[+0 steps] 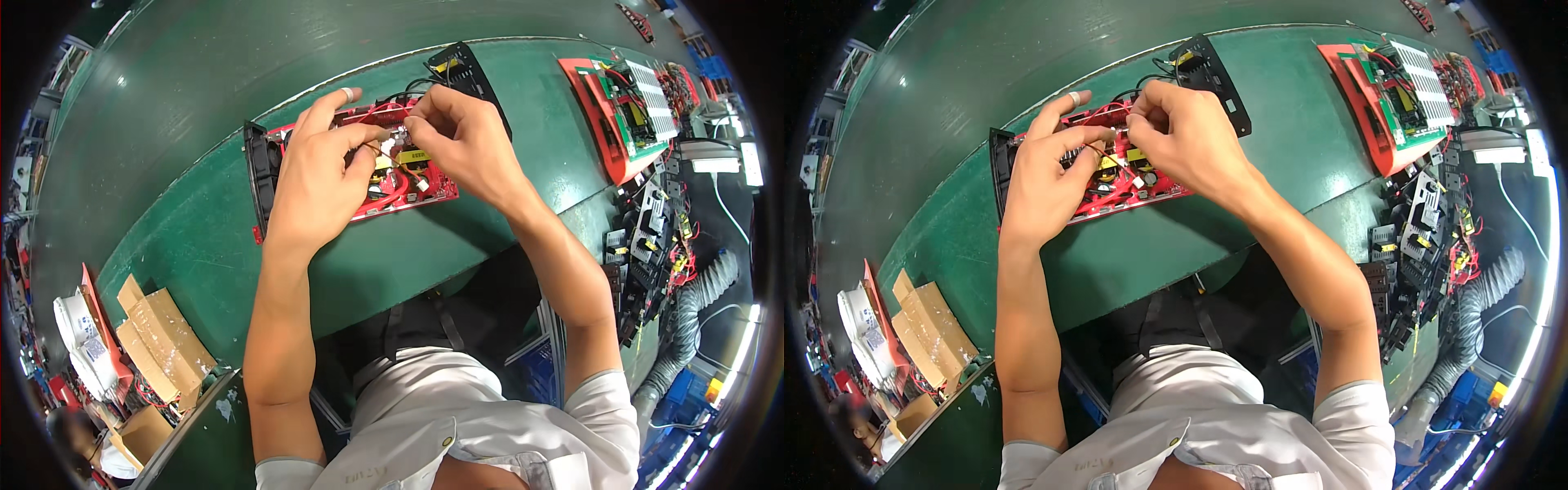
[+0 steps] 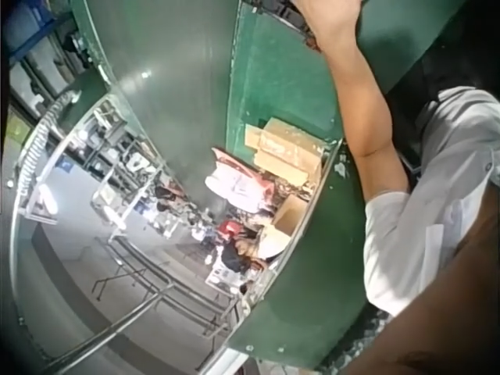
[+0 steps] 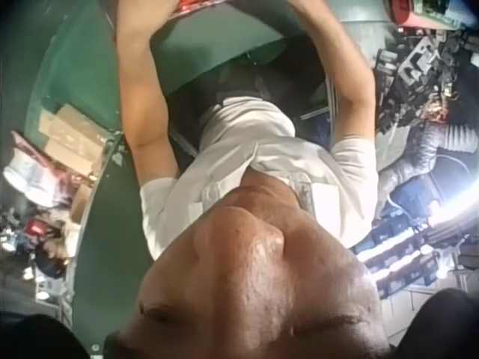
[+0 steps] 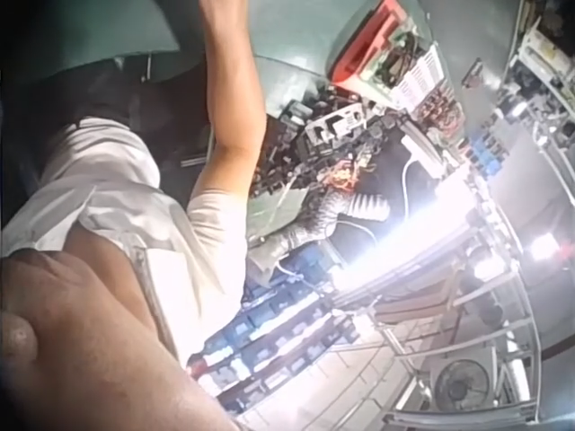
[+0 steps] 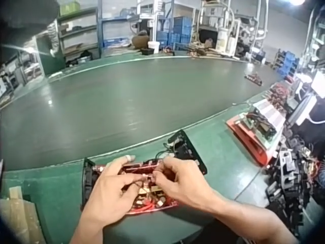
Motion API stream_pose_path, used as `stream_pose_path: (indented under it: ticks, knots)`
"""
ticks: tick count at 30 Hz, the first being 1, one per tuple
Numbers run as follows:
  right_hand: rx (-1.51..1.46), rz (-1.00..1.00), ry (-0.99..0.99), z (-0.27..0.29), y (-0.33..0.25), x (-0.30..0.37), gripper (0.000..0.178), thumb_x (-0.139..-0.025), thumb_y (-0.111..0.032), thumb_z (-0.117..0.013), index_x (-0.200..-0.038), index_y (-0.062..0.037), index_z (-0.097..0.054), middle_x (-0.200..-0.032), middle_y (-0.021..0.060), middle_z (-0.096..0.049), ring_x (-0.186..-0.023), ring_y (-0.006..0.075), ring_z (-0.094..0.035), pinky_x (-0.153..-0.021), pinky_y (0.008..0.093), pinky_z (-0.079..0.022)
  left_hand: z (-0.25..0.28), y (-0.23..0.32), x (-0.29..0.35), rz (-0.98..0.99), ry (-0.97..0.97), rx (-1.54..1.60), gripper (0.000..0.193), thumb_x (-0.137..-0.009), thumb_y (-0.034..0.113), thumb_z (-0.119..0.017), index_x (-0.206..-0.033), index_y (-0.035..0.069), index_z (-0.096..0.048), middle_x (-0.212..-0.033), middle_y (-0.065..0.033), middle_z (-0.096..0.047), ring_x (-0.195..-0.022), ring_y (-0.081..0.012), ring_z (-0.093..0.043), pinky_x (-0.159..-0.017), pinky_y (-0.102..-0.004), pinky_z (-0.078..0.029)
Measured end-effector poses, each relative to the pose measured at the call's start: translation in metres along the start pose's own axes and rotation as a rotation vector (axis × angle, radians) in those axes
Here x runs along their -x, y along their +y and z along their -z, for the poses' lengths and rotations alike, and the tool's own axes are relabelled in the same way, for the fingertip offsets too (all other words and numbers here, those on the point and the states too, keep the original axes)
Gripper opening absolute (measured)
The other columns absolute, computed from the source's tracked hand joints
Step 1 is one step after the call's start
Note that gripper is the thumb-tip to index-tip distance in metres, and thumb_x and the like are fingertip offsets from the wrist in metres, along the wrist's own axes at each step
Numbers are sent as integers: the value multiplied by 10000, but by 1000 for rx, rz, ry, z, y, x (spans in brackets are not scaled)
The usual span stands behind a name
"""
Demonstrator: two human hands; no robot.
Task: Assembling electronic components by attaching a plastic shroud and fan assembly to a circuit board.
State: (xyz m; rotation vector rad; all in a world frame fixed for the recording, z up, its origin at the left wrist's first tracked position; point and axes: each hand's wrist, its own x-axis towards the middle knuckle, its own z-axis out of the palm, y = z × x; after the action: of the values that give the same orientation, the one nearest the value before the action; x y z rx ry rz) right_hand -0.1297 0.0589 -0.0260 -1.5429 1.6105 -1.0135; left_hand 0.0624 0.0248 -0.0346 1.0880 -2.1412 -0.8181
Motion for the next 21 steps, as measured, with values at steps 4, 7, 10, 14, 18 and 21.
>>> stream_pose_path:
  ticks: [4,7,10,14,18,21]
  knots:
    - [99,98,41,-3,5,0,150,-889,-97,-645,-855,45,-611,-694,18,-616,-606,36,-479,-521,234,-405,0,0,2,-2,-24,-71,259,-824,32,-600,-1037,47,-746,-1412,-152,-523,-1319,-323,-476,-1066,-406,-411]
    - [120,114,35,-4,5,0,147,-886,-94,-651,-851,45,-619,-699,17,-627,-600,39,-479,-517,235,-404,0,1,3,-13,-43,-91,258,-828,68,-592,-1030,53,-751,-1421,-136,-518,-1350,-315,-433,-1088,-413,-386]
    - [132,97,20,-6,7,0,141,-891,-86,-651,-851,46,-626,-713,25,-638,-616,38,-488,-528,234,-408,1,1,3,-6,-45,-72,259,-825,71,-591,-1026,62,-755,-1421,-137,-516,-1346,-319,-435,-1101,-419,-372]
    - [95,68,16,-6,8,0,139,-904,-83,-647,-863,49,-633,-731,22,-644,-650,35,-495,-553,233,-410,-2,0,3,-70,21,-114,214,-814,66,-612,-963,16,-758,-1351,-191,-559,-1268,-350,-501,-1048,-425,-426]
    - [122,60,11,-6,7,-1,137,-906,-87,-650,-879,47,-639,-733,12,-642,-653,31,-493,-552,226,-400,-1,-1,3,-24,-30,-98,253,-837,86,-586,-1024,66,-756,-1423,-154,-511,-1346,-326,-437,-1116,-435,-359]
    - [114,73,19,-7,11,-1,135,-907,-88,-652,-885,44,-642,-731,8,-639,-651,29,-483,-552,224,-395,-1,0,3,-24,-31,-97,251,-840,86,-587,-1024,62,-755,-1426,-158,-508,-1350,-327,-434,-1116,-434,-361]
